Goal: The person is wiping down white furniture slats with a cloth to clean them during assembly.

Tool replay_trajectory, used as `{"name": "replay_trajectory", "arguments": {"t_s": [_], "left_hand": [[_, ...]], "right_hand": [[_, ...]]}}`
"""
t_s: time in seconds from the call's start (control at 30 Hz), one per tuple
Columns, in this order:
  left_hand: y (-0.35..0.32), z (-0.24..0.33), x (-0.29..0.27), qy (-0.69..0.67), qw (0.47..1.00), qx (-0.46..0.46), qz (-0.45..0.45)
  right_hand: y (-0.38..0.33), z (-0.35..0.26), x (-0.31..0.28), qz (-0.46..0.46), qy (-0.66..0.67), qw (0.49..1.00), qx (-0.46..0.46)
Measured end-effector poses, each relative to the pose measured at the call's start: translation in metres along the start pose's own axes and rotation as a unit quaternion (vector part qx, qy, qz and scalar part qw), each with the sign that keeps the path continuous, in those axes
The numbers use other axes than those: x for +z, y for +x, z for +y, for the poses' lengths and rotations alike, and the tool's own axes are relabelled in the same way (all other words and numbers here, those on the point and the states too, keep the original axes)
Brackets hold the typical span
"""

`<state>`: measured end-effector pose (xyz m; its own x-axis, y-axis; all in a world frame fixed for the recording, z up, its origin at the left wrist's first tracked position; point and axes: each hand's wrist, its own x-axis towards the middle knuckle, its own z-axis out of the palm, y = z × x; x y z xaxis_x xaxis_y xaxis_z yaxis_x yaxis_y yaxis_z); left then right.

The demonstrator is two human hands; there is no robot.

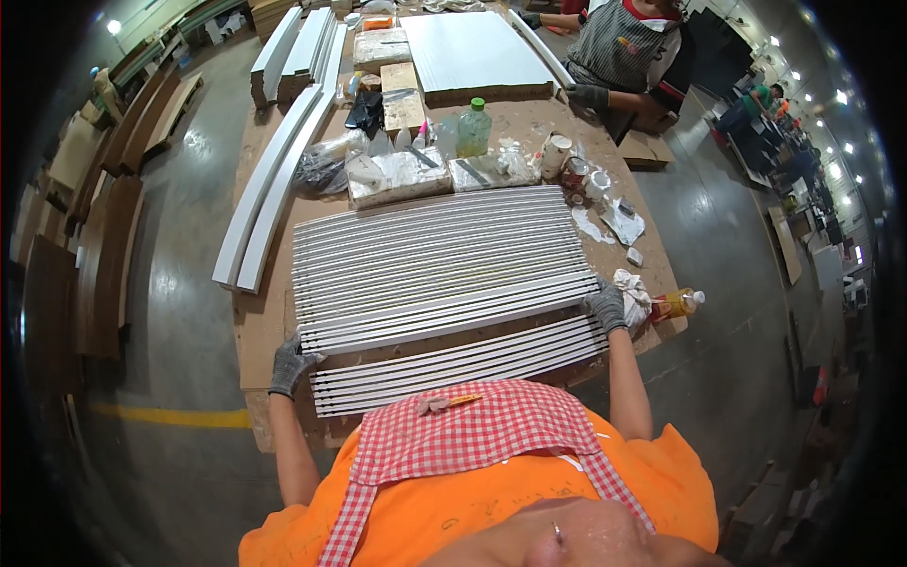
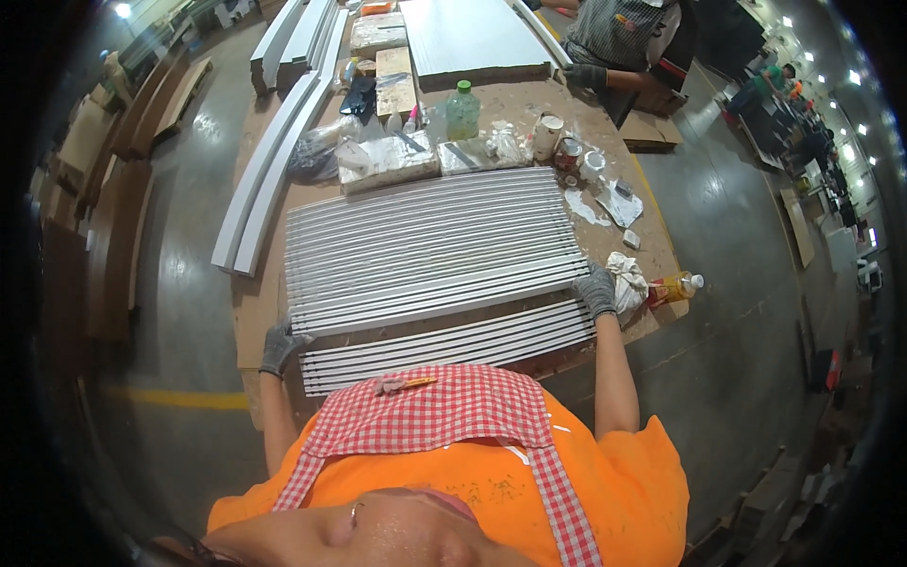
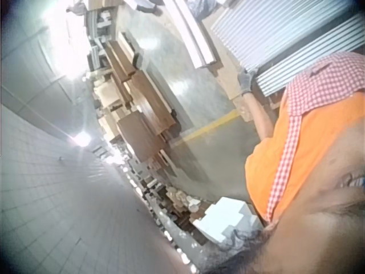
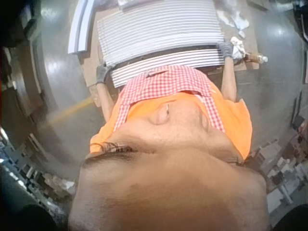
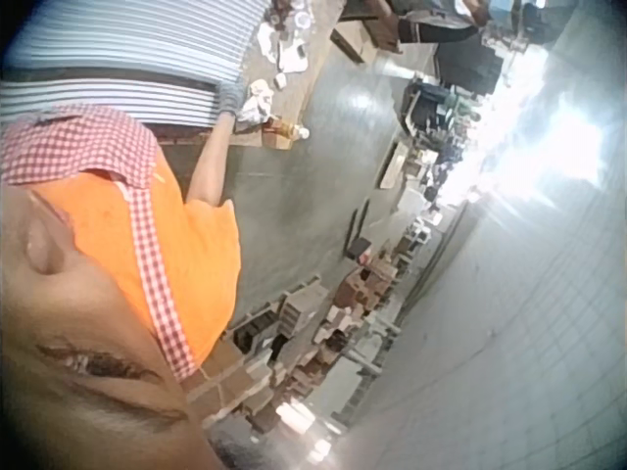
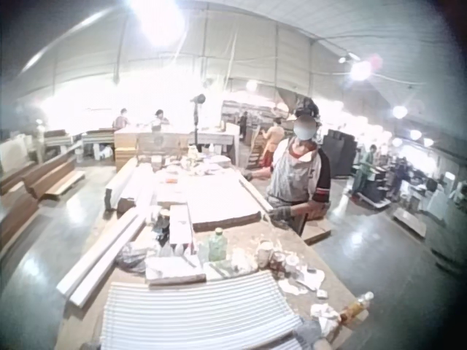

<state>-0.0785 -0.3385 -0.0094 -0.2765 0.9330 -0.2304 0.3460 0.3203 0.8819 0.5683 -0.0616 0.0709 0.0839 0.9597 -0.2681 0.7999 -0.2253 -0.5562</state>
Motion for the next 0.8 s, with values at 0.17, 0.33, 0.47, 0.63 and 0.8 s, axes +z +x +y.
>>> {"name": "replay_trajectory", "arguments": {"t_s": [0.17, 0.33, 0.47, 0.63, 0.8], "left_hand": [[0.008, 0.002, 0.008, 0.105, 0.994, -0.007, 0.039], [0.011, 0.000, 0.003, 0.111, 0.992, -0.054, 0.004], [0.006, 0.006, 0.002, 0.210, 0.972, -0.089, 0.047], [-0.008, 0.020, 0.007, 0.211, 0.966, -0.132, 0.063], [0.013, 0.024, 0.024, -0.052, 0.996, 0.042, 0.050]], "right_hand": [[0.024, 0.020, 0.017, 0.047, -0.136, 0.989, -0.037], [0.040, 0.054, 0.030, 0.083, -0.129, 0.984, -0.087], [0.047, 0.063, 0.030, 0.094, -0.076, 0.986, -0.112], [0.029, 0.030, 0.032, 0.073, -0.061, 0.994, -0.055], [0.056, 0.082, 0.030, 0.018, 0.139, 0.983, -0.119]]}}
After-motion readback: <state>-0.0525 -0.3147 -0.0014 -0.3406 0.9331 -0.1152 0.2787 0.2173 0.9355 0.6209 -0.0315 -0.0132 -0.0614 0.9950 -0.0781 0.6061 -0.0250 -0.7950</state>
